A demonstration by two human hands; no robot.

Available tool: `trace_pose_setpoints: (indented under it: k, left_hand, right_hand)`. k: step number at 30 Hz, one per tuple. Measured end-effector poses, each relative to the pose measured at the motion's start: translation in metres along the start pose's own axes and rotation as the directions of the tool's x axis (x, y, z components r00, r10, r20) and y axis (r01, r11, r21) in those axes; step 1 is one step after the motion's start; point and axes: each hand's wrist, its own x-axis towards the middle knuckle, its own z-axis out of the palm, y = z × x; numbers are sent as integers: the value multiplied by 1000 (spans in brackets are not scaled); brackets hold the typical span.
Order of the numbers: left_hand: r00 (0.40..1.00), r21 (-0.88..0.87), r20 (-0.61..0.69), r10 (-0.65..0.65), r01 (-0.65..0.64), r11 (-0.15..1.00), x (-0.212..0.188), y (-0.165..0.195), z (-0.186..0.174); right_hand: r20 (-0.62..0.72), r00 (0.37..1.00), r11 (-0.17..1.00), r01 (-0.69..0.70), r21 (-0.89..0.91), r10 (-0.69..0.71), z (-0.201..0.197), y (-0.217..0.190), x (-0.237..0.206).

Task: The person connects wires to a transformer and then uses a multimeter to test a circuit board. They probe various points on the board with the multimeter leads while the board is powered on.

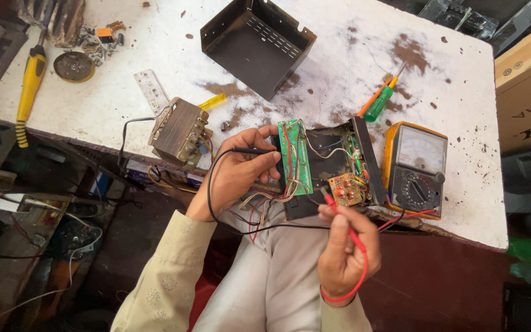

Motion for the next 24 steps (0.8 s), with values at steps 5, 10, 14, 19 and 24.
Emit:
trace_pose_setpoints:
  k: [5,10,14,19,24]
  left_hand:
    - [1000,18,2,18,-18,1000,-1,0,-1]
    - [1000,37,-8,18,-17,999,1,0,-1]
    - [1000,24,-5,19,-19,1000,0,0,-2]
    - [1000,12,-11,14,-14,1000,1,-1,-1]
    - [1000,29,-22,-2,3,1000,-2,3,0]
  right_hand:
    - [91,988,985,132,-110,-122,1,0,-9]
    - [150,972,952,211,-220,-181,8,-5,-5]
    - [178,969,952,210,-225,-171,12,-7,-3]
    - [162,977,959,171,-228,-136,15,-6,-3]
    - [163,976,956,181,-232,-145,16,-6,-3]
